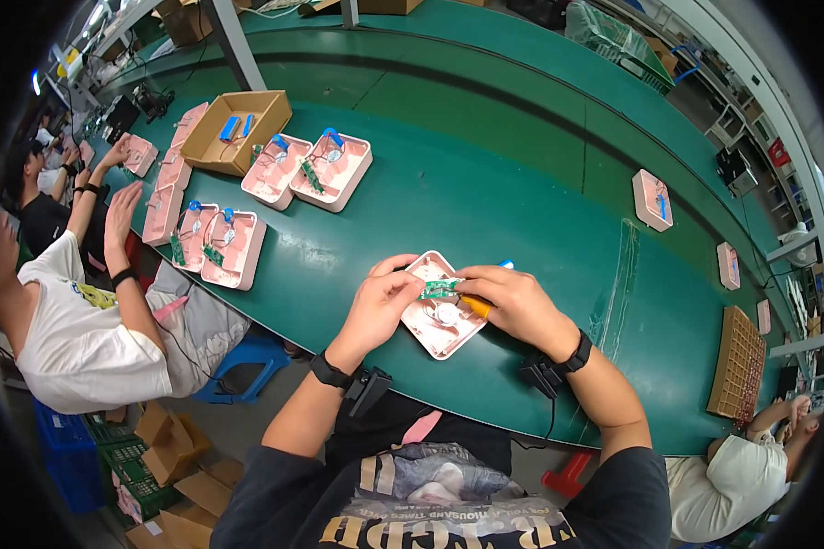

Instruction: The person assembles a device by placing a battery, a circuit board, and a speaker into a pink plastic housing, pressing the components into place by hand. Once assembled, the person sets the housing aside on the green workbench.

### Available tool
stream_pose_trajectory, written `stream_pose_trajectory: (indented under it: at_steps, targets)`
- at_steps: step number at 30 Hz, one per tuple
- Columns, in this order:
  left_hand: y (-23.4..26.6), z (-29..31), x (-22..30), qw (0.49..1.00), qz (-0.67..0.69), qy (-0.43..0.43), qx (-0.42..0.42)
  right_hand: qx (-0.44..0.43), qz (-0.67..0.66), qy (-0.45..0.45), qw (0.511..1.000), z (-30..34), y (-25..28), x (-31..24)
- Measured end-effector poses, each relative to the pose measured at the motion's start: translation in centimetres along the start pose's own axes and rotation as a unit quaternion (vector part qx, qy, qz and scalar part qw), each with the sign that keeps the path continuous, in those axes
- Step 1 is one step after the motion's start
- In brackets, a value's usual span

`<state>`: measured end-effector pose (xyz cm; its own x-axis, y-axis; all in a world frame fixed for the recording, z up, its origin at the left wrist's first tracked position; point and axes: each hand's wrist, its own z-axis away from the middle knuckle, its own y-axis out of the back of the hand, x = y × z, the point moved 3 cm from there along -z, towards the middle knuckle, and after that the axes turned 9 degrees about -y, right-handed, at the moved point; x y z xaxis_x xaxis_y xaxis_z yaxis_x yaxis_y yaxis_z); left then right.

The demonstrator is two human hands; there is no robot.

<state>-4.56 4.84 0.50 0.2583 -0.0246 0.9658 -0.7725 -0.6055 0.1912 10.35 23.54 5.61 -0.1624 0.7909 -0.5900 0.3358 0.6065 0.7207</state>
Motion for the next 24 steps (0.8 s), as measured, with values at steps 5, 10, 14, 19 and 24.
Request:
stream_pose_trajectory:
  at_steps: [5,10,14,19,24]
  targets:
    - [-0.6,1.1,2.2,0.999,0.0,0.018,0.045,0.016,0.017,-0.019,1.0,0.2,0.0,0.0]
    - [-0.5,2.8,1.5,0.985,-0.134,-0.064,0.087,0.034,0.057,-0.019,0.998,0.0,0.7,-0.3]
    - [-0.7,2.8,1.5,0.984,-0.128,-0.091,0.083,0.067,0.135,0.009,0.989,-0.2,2.0,-0.5]
    - [-1.3,3.5,1.1,0.981,-0.147,-0.092,0.09,0.116,0.236,0.073,0.962,-0.3,1.9,-0.1]
    - [-1.6,3.4,1.7,0.979,-0.168,-0.105,0.053,0.026,0.037,-0.069,0.997,-1.1,1.8,0.0]
